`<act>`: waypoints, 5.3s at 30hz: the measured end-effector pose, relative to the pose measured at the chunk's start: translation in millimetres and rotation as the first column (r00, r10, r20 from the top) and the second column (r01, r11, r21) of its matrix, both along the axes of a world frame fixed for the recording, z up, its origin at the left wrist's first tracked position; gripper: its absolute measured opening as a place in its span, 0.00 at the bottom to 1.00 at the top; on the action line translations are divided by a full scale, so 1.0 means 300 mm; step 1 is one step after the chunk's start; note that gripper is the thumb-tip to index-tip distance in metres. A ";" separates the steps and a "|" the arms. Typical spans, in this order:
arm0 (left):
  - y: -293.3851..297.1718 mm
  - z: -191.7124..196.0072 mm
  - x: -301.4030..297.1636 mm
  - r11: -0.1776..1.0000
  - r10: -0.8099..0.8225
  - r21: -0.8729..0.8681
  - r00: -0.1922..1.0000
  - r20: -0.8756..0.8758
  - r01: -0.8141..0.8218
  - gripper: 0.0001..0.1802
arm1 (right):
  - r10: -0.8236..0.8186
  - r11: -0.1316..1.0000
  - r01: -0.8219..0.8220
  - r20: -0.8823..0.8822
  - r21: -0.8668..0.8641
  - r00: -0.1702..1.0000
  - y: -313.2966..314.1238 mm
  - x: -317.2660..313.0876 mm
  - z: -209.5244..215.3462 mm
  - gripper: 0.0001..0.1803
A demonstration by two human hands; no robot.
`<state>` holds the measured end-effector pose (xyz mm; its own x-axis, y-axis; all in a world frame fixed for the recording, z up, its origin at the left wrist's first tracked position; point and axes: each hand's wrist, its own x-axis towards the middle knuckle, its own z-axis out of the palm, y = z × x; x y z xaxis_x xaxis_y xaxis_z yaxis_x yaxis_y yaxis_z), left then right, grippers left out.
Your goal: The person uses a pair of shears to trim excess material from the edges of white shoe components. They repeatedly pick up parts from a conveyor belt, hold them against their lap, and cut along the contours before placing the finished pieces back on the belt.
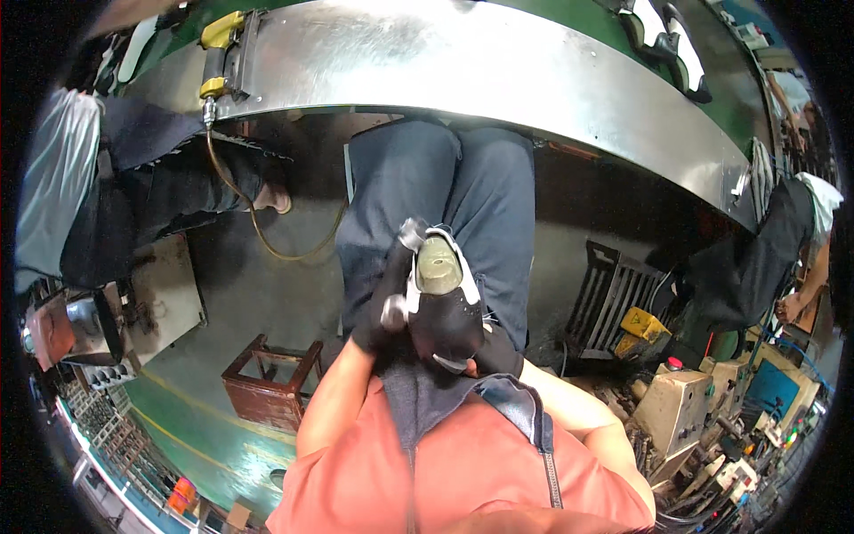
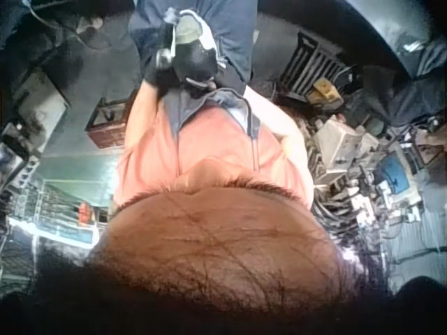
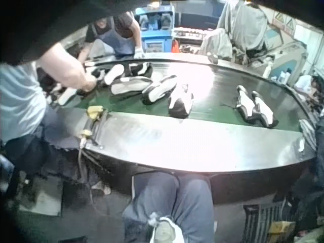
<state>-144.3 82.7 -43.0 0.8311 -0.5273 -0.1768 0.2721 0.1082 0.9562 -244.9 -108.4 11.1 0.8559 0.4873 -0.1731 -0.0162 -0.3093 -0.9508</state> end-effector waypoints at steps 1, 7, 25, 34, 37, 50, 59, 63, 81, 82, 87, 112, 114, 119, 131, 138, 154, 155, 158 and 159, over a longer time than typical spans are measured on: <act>0.010 -0.140 0.005 0.993 0.035 -0.101 0.982 -0.184 -0.054 0.48 | 0.001 0.999 0.003 0.071 -0.053 0.997 0.001 0.014 0.021 0.22; -0.048 0.256 0.250 0.996 0.013 0.093 0.950 -0.311 0.017 0.26 | -0.340 0.904 0.427 -0.559 0.028 0.756 -0.048 0.324 0.365 0.27; -0.012 0.177 0.126 0.775 -0.397 0.611 0.876 0.273 0.160 0.28 | -0.046 0.947 -0.063 -0.327 -0.316 0.944 -0.223 0.384 0.066 0.30; -0.170 -0.140 0.229 0.874 -0.046 0.487 0.995 0.088 -0.003 0.28 | -0.213 0.945 0.323 -0.854 -0.056 0.475 -0.179 0.300 0.044 0.30; -0.222 -0.024 0.259 0.774 -0.063 0.615 0.947 0.316 -0.154 0.32 | -0.015 0.845 -0.140 -0.284 -0.516 0.959 -0.244 0.437 0.245 0.29; 0.036 0.019 -0.080 0.949 -0.093 -0.291 0.777 -0.622 -0.119 0.34 | -0.024 0.963 -0.093 -0.427 -0.252 0.904 -0.183 0.222 0.111 0.25; -0.059 -0.086 -0.013 0.998 0.003 0.068 0.993 -0.118 0.005 0.20 | 0.008 0.810 -0.095 -0.151 -0.579 0.988 -0.103 0.201 0.084 0.23; -0.092 -0.220 -0.054 0.946 0.168 0.243 0.967 0.193 -0.213 0.14 | 0.067 0.848 -0.155 -0.189 -0.506 0.980 -0.169 0.266 0.183 0.25; -0.093 -0.156 -0.083 0.808 0.058 0.572 0.985 0.161 -0.141 0.30 | 0.299 0.886 -0.150 0.292 -0.439 0.909 0.043 0.237 0.321 0.22; -0.085 -0.058 -0.067 0.891 -0.002 0.452 0.993 0.121 -0.054 0.34 | 0.313 0.921 -0.181 0.381 -0.344 0.870 0.018 0.246 0.264 0.22; -0.073 -0.118 -0.089 0.924 0.002 0.371 0.973 0.229 -0.089 0.49 | 0.205 0.774 -0.099 0.100 -0.625 0.974 -0.095 0.238 0.143 0.23; -0.065 0.098 0.077 0.876 -0.204 0.482 0.917 0.343 0.014 0.36 | -0.388 0.921 0.359 -0.269 -0.152 0.881 -0.237 0.037 0.118 0.24; -0.029 0.126 0.075 0.927 -0.168 0.340 0.986 -0.011 0.162 0.35 | -0.210 0.940 0.141 -0.201 -0.312 0.957 -0.290 0.103 0.109 0.28; -0.046 0.085 -0.083 0.910 -0.091 0.414 0.964 0.250 -0.022 0.37 | 0.268 0.623 -0.287 -0.147 -0.728 0.952 -0.119 0.276 0.259 0.24; -0.046 0.038 -0.010 0.813 -0.209 0.574 0.970 0.121 0.103 0.37 | 0.399 0.624 0.045 0.367 -0.780 0.840 -0.221 0.232 0.003 0.21; -0.163 -0.186 0.050 0.938 -0.114 0.341 0.884 0.454 -0.055 0.36 | 0.298 0.742 -0.292 -0.094 -0.603 0.950 -0.293 0.267 0.079 0.25; 0.041 -0.413 0.212 0.987 -0.155 -0.094 0.927 -0.341 0.130 0.44 | -0.002 0.892 0.006 0.009 -0.452 1.000 -0.187 0.165 0.077 0.24; -0.088 -0.213 0.171 0.971 -0.227 0.055 0.967 -0.115 0.235 0.50 | -0.175 0.896 0.115 -0.103 -0.430 0.979 -0.238 0.118 0.091 0.26; -0.162 0.067 0.115 0.888 -0.267 0.449 0.903 0.337 0.095 0.59 | -0.086 0.879 0.011 -0.137 -0.477 0.987 -0.276 0.239 0.252 0.25; -0.169 0.064 0.105 0.848 -0.303 0.528 0.852 0.427 0.037 0.60 | -0.074 0.904 0.024 -0.102 -0.427 0.992 -0.284 0.257 0.255 0.25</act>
<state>-112.9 31.9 -23.7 0.7810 -0.6223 -0.0531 -0.2637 -0.4056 0.8752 -167.9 -193.6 87.7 0.8392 0.3039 -0.4509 -0.1410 -0.6792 -0.7203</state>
